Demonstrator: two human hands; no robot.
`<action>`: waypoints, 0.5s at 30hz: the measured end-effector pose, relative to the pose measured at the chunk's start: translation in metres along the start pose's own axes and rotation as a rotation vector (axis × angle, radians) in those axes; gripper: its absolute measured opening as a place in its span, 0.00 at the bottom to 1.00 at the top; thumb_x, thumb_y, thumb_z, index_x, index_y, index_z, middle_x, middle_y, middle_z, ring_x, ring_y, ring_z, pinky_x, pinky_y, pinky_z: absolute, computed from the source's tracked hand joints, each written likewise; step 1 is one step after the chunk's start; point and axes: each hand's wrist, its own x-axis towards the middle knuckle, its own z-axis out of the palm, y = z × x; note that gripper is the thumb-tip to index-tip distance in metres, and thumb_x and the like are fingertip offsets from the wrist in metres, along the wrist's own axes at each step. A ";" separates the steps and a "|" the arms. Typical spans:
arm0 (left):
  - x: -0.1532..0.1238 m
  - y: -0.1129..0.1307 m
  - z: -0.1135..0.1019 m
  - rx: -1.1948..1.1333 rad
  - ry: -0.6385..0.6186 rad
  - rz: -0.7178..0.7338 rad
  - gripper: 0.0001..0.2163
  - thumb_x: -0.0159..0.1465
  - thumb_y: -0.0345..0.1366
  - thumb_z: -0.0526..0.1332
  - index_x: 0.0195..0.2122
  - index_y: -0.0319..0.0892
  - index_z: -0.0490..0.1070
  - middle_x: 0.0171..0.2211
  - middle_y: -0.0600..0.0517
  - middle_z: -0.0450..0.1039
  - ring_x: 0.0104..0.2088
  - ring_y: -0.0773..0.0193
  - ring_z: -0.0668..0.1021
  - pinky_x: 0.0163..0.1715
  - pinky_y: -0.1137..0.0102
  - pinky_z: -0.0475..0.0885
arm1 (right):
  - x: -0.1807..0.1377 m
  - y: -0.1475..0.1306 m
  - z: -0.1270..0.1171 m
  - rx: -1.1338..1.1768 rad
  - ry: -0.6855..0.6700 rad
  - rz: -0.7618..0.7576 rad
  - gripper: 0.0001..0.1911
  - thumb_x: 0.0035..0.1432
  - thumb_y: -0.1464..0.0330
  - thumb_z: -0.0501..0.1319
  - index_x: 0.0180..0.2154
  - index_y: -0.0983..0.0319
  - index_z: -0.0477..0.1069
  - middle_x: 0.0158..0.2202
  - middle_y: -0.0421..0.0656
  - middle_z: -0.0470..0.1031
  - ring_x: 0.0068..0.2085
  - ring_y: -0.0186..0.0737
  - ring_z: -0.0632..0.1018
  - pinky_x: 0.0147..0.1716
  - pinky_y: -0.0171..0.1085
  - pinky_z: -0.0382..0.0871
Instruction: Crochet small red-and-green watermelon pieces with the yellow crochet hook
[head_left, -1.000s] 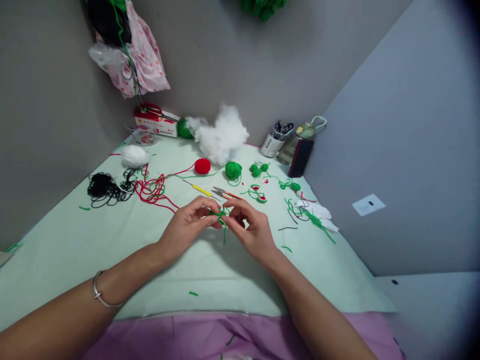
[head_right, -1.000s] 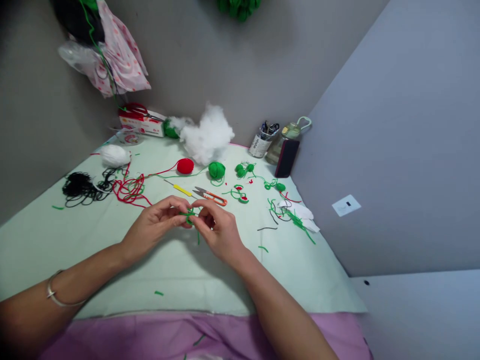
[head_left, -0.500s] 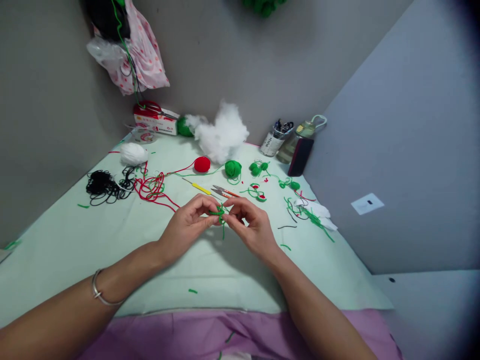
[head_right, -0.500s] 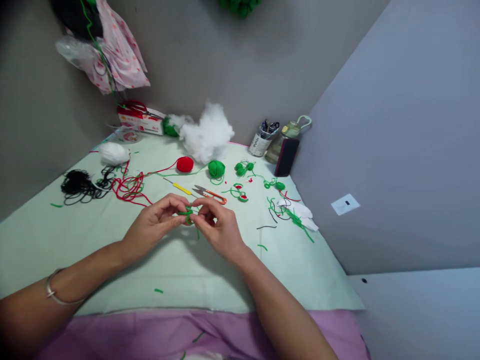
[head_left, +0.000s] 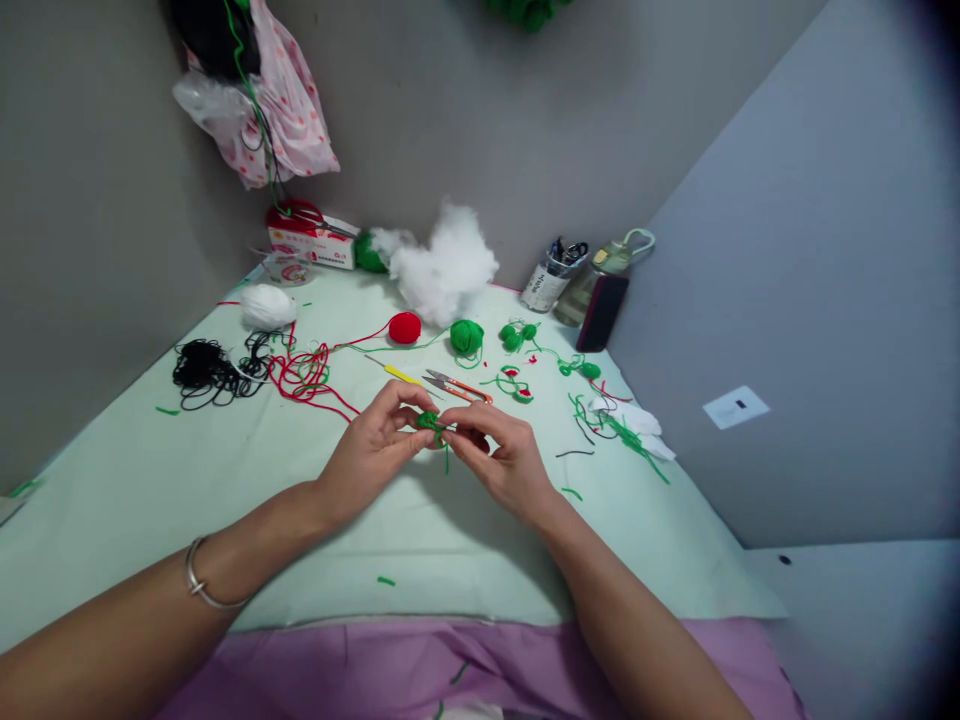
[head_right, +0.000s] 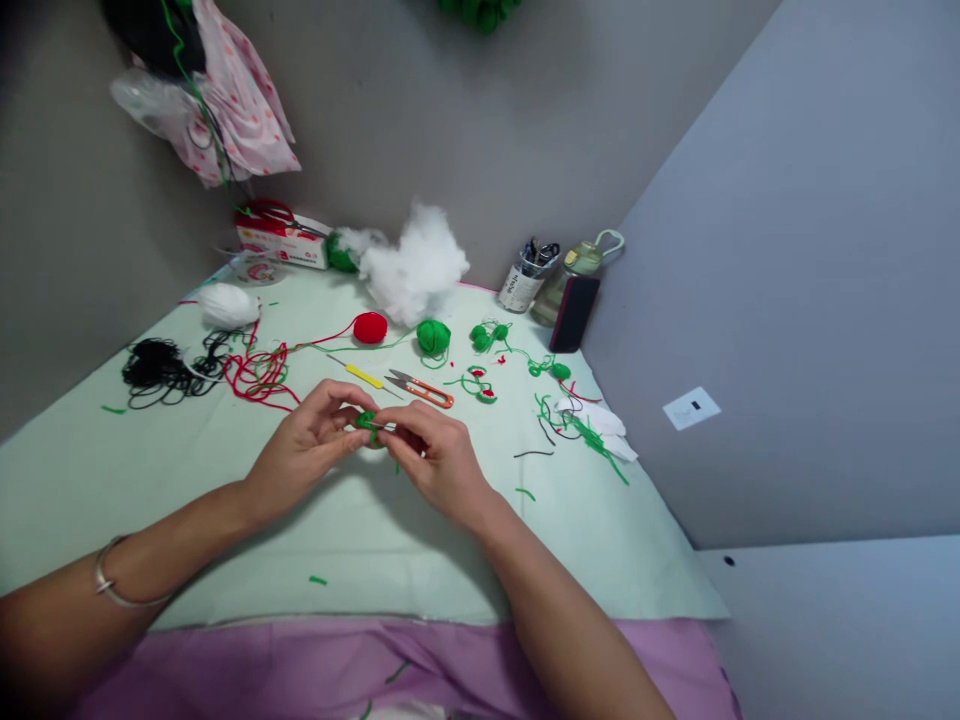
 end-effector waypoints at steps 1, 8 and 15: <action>0.000 0.000 0.000 0.016 -0.003 0.015 0.08 0.64 0.30 0.65 0.43 0.45 0.70 0.42 0.53 0.69 0.39 0.67 0.75 0.39 0.71 0.74 | 0.000 0.000 0.000 0.002 0.000 0.000 0.07 0.64 0.71 0.62 0.43 0.58 0.77 0.31 0.40 0.74 0.28 0.31 0.70 0.27 0.33 0.65; 0.003 0.002 -0.002 0.170 -0.029 0.085 0.01 0.65 0.30 0.64 0.36 0.43 0.75 0.39 0.51 0.70 0.40 0.64 0.75 0.41 0.69 0.73 | 0.001 -0.001 0.002 0.033 0.033 0.060 0.04 0.63 0.69 0.63 0.40 0.59 0.76 0.31 0.40 0.75 0.26 0.31 0.68 0.25 0.33 0.63; 0.003 0.004 -0.002 0.180 -0.003 0.030 0.04 0.64 0.35 0.67 0.34 0.42 0.75 0.38 0.52 0.71 0.41 0.64 0.75 0.43 0.68 0.73 | 0.006 -0.003 -0.007 0.288 0.115 0.287 0.08 0.65 0.63 0.62 0.38 0.60 0.75 0.26 0.37 0.70 0.26 0.31 0.69 0.27 0.33 0.65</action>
